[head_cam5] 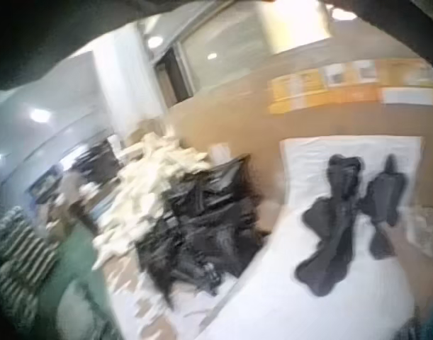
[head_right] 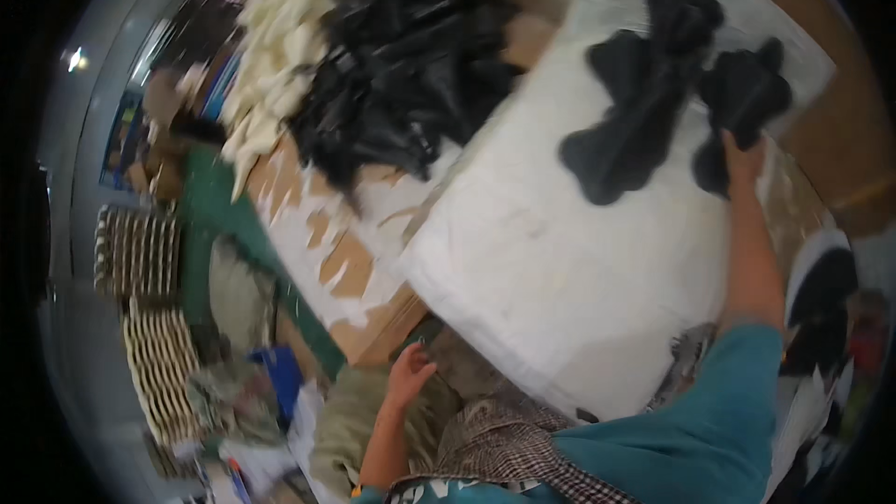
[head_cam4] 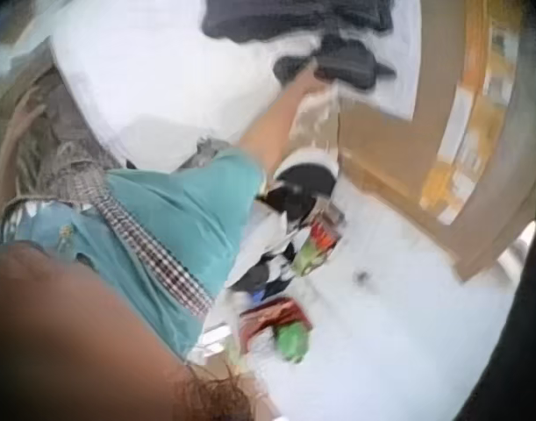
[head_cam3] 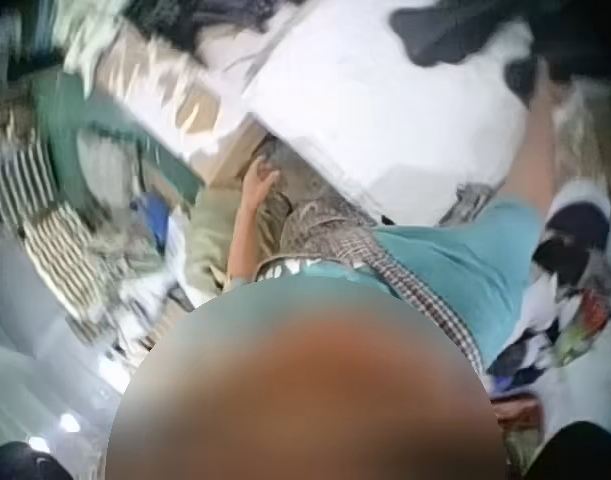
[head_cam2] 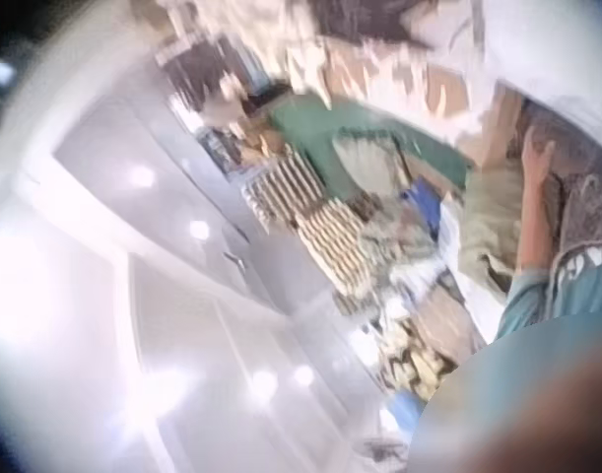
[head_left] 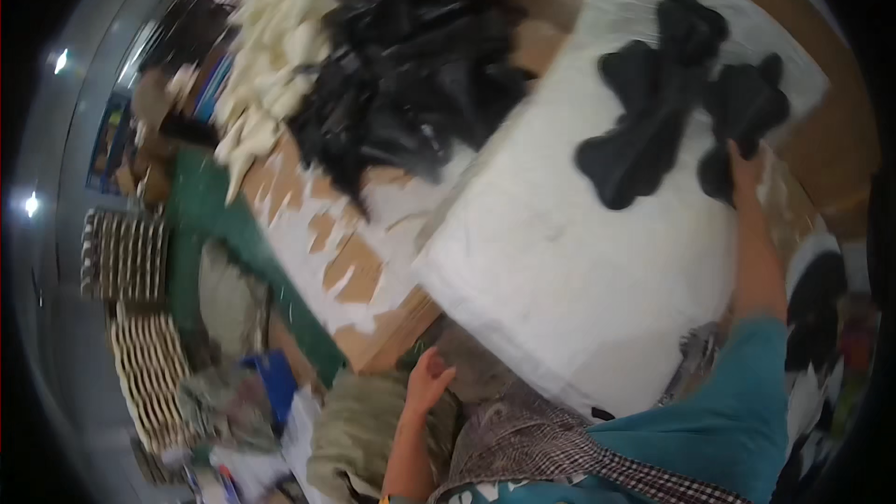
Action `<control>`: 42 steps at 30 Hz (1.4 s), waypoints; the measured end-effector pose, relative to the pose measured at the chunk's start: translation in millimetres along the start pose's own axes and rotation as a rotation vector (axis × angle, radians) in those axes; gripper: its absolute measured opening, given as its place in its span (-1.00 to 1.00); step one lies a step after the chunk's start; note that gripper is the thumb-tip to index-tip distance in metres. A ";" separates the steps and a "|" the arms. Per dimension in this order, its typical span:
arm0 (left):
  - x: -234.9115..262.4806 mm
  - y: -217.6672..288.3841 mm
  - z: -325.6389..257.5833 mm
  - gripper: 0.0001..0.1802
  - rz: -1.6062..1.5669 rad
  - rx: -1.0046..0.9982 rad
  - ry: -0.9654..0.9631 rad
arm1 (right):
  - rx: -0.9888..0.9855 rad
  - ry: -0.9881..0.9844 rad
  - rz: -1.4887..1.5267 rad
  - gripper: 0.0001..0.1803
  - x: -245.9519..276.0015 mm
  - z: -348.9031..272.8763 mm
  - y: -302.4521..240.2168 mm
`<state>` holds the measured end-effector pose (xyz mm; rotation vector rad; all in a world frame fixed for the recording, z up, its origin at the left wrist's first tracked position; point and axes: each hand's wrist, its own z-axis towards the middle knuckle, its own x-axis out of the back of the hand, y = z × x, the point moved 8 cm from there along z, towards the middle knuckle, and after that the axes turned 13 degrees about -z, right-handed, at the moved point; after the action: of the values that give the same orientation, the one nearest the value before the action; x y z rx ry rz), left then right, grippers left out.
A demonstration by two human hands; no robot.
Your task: Sorting and stacking black plastic bicycle seat shells on a workbench in a factory.
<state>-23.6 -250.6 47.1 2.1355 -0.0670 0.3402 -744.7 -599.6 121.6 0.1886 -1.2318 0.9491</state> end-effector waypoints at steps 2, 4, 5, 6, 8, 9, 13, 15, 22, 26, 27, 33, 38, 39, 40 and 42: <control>25.5 -35.9 -19.0 -0.30 -0.112 0.038 0.121 | 0.067 0.078 0.056 -0.23 5.8 -4.8 -12.8; 47.1 -59.8 -47.0 -0.34 -0.049 0.094 0.205 | 0.375 0.095 0.200 -0.41 39.9 -40.8 -57.8; 59.8 -80.4 -61.0 -0.35 -0.087 0.137 0.262 | 0.425 0.064 0.359 -0.47 52.0 -69.8 -77.4; 71.9 -105.3 -77.9 -0.35 -0.132 0.177 0.314 | 0.468 0.025 0.515 -0.54 58.9 -100.3 -96.4; 100.0 -137.3 -118.2 -0.47 -0.173 0.156 0.487 | 0.615 -0.237 0.623 -0.59 38.0 -179.0 -142.7; 115.3 -164.4 -142.9 -0.47 -0.226 0.190 0.560 | 0.729 -0.390 0.654 -0.60 36.2 -244.2 -175.7; 159.9 -279.8 -244.0 -0.54 -0.630 0.288 0.828 | 1.156 -1.186 0.640 -0.71 88.4 -587.3 -300.5; 165.8 -331.6 -276.7 -0.61 -1.061 0.155 1.057 | 1.400 -1.398 0.623 -0.76 154.3 -710.5 -324.2; 210.9 -468.8 -456.1 -0.73 -1.543 0.133 1.748 | 1.933 -1.936 0.544 -0.80 320.5 -1114.4 -310.4; 205.3 -545.5 -488.8 -0.75 -1.584 0.320 1.876 | 2.128 -2.154 0.394 -0.77 375.7 -1285.8 -241.9; 201.9 -566.4 -485.9 -0.76 -1.574 0.402 1.875 | 2.179 -2.188 0.360 -0.77 374.2 -1318.2 -224.3; 181.0 -641.8 -460.7 -0.55 -1.013 0.832 1.858 | 3.246 -1.356 0.153 -0.76 325.0 -1390.6 -124.3; 209.4 -629.9 -432.2 -0.20 -0.810 1.172 1.637 | 3.543 -0.580 -0.832 -0.67 261.6 -1357.8 -124.7; 210.1 -630.1 -438.9 -0.22 -0.737 1.194 1.684 | 3.550 -0.367 -0.935 -0.64 259.0 -1357.4 -128.9; 209.1 -635.2 -440.2 -0.22 -0.762 1.208 1.680 | 3.511 -0.301 -1.052 -0.62 254.3 -1360.9 -133.9; 211.2 -640.1 -449.6 -0.41 -0.746 1.106 1.800 | 3.514 -0.287 -0.966 -0.62 261.2 -1377.0 -144.3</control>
<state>196.0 495.0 -181.7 1.6914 2.2192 1.9157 344.1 263.6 -112.3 -2.2779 -1.4220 -0.6162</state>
